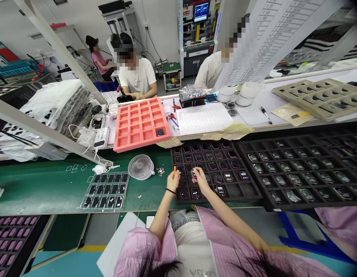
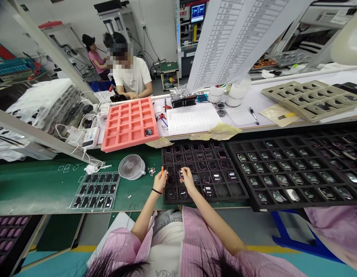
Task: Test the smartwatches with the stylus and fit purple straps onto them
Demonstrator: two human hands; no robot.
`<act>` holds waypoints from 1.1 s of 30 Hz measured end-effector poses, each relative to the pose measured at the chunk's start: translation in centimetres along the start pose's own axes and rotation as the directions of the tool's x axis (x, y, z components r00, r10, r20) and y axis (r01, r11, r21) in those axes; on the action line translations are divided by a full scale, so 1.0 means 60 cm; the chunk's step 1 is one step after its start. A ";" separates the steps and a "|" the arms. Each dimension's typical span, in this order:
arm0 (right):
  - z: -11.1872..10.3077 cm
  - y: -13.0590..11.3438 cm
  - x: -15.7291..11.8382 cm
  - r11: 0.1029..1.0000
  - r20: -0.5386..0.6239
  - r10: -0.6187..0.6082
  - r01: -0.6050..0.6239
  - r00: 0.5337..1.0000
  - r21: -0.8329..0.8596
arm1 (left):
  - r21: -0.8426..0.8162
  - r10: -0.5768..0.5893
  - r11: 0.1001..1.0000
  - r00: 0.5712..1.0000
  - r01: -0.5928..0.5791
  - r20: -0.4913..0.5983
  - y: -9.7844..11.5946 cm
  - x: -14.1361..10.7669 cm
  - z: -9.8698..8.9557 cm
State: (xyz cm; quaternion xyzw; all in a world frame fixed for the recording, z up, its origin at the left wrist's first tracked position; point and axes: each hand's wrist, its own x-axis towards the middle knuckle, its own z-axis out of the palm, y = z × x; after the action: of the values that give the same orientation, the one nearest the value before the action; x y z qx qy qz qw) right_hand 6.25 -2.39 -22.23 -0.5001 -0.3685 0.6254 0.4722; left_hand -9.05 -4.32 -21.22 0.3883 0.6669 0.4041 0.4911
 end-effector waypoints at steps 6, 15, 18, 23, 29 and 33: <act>-0.030 0.021 0.007 0.907 0.025 -0.102 0.103 0.994 -0.408 | 0.369 -0.032 0.923 0.976 0.112 -0.215 -0.030 0.025 -0.094; -0.083 0.014 0.004 0.701 -0.049 -0.197 0.105 0.979 -0.706 | 0.624 0.125 0.757 0.980 -0.195 0.154 -0.026 0.012 -0.013; -0.111 0.010 0.009 0.689 -0.131 -0.187 0.035 0.973 -0.724 | 0.651 0.110 0.733 0.979 -0.197 0.172 -0.026 0.005 -0.011; -0.118 0.009 0.016 0.768 -0.165 -0.143 0.004 0.976 -0.640 | 0.670 0.106 0.719 0.982 -0.185 0.157 -0.027 -0.016 -0.013; -0.087 -0.009 0.012 0.946 -0.050 -0.034 0.016 0.998 -0.323 | 0.313 0.147 0.929 0.972 -0.199 0.183 0.002 -0.036 0.031; -0.048 -0.031 0.005 0.999 0.023 0.031 -0.031 0.999 -0.012 | -0.015 0.118 0.993 0.928 -0.121 0.353 0.030 -0.043 0.061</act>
State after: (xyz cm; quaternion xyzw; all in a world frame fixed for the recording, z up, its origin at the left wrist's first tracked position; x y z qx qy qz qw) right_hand 9.44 -1.58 -21.22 -0.5012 -0.3699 0.6361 0.4554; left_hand -4.73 -5.43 -19.41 0.4962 0.5442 0.3546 0.5762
